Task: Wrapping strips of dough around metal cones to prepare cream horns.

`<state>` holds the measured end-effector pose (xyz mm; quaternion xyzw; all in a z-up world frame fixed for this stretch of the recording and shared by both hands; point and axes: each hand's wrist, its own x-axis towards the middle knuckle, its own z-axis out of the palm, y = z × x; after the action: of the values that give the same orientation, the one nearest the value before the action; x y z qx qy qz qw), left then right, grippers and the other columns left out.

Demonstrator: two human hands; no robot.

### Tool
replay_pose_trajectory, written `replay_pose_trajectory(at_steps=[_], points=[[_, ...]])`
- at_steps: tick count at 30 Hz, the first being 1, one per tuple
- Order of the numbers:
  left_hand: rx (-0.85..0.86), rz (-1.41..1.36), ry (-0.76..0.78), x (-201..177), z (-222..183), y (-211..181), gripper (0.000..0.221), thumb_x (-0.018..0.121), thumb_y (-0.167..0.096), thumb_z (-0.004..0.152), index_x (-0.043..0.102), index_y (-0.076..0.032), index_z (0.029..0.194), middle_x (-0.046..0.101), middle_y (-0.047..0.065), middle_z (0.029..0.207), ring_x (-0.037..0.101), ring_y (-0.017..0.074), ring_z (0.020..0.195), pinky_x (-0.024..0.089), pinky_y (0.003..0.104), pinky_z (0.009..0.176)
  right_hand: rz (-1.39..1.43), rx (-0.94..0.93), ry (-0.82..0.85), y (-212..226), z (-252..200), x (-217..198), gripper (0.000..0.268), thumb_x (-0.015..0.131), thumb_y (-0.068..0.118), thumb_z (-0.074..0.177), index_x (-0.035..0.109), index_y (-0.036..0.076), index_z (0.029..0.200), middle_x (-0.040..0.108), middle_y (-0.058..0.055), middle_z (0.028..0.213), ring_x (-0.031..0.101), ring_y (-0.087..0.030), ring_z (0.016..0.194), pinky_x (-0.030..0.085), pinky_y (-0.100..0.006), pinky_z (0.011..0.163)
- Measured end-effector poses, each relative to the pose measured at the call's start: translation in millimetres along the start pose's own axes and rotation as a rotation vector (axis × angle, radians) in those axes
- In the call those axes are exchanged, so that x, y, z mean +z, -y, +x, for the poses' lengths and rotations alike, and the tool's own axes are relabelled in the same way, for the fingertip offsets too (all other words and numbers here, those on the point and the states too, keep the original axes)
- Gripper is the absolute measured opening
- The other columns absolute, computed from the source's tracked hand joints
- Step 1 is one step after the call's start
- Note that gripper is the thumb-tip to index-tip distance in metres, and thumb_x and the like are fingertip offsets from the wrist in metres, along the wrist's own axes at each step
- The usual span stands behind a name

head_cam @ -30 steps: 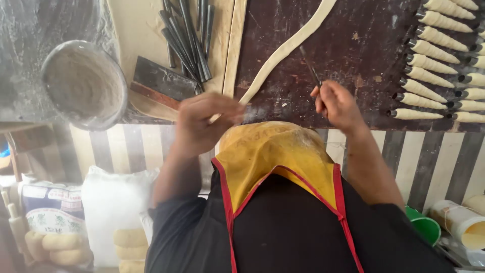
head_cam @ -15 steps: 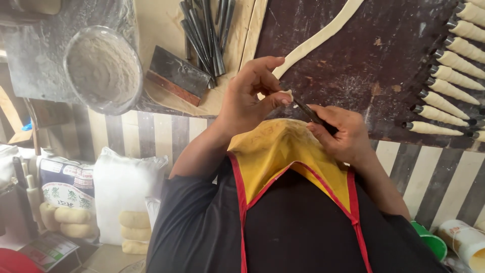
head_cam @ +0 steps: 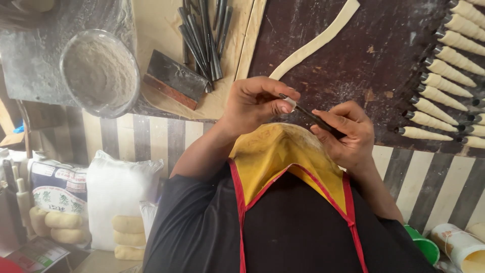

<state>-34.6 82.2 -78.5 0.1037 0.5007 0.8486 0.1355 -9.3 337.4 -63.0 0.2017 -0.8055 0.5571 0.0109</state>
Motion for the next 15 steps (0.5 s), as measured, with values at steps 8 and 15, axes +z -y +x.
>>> replay_pose_trajectory(at_steps=[8,15], points=[[-0.018,0.132,-0.028,7.5,8.1,-15.3,0.031,0.075,0.002,0.098,0.069,0.0,0.129,0.072,0.007,0.115,0.071,0.0109,0.106,0.061,0.025,0.094,0.317,0.371,0.029,-10.8,-9.8,-4.5,0.031,0.081,0.017,0.093,0.07,0.0,0.116,0.062,-0.004,0.091,0.057,-0.006,0.074,0.046,-0.021,0.065],[0.055,0.07,-0.056,-3.8,14.8,-2.2,0.024,0.076,0.001,0.1,0.072,0.003,0.123,0.064,0.002,0.107,0.066,0.0085,0.093,0.055,0.023,0.084,1.025,0.552,0.067,2.4,-1.4,7.1,0.027,0.064,0.023,0.106,0.055,0.001,0.118,0.068,-0.014,0.095,0.061,-0.01,0.07,0.05,-0.022,0.063]])
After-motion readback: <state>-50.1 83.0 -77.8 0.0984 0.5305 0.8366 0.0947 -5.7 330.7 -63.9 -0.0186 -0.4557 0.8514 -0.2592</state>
